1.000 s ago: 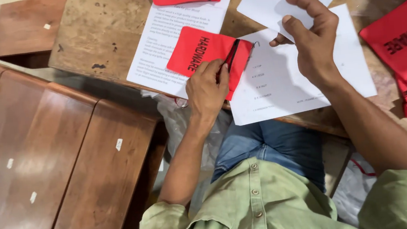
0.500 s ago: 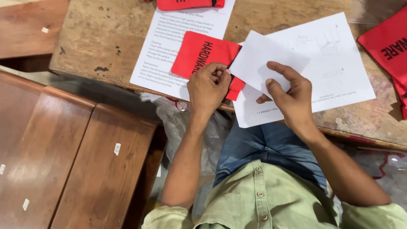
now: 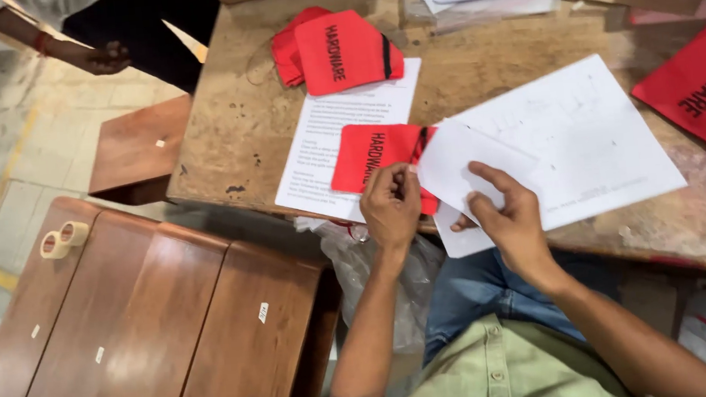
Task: The person sits at a workbench and folds printed instruction sheets, inserting each folded sheet into a red hardware pouch. They place completed pouches on the table and continue with the next sheet and pouch.
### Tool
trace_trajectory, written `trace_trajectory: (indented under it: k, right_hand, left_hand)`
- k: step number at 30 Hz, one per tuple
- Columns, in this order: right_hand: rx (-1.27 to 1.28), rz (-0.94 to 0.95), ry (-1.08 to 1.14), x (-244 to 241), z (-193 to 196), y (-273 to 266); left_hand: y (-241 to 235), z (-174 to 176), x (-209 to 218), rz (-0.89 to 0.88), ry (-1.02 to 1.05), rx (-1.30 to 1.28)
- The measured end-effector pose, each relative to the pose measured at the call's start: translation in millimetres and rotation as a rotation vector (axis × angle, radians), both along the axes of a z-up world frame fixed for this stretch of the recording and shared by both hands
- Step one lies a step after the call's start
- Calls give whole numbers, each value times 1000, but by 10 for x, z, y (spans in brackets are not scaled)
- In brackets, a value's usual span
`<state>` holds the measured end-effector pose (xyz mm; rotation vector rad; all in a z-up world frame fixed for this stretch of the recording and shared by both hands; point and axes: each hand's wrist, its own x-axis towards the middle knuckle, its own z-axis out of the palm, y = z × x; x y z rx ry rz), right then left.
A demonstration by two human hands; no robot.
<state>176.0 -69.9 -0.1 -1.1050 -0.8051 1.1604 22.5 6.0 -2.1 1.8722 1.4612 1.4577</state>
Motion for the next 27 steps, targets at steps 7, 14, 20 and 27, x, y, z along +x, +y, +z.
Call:
trace_trajectory:
  k: [7, 14, 20, 27]
  right_hand:
    - [9, -26, 119, 5, -34, -46]
    - [9, 31, 118, -13, -58, -42]
    - [-15, 57, -51, 53, 65, -14]
    - [-11, 26, -173, 180, 119, 63]
  left_hand:
    - [-44, 57, 26, -7, 27, -54]
    - [-25, 59, 4, -39, 37, -83]
    - [10, 88, 23, -43, 48, -160]
    - [39, 108, 7, -50, 67, -206]
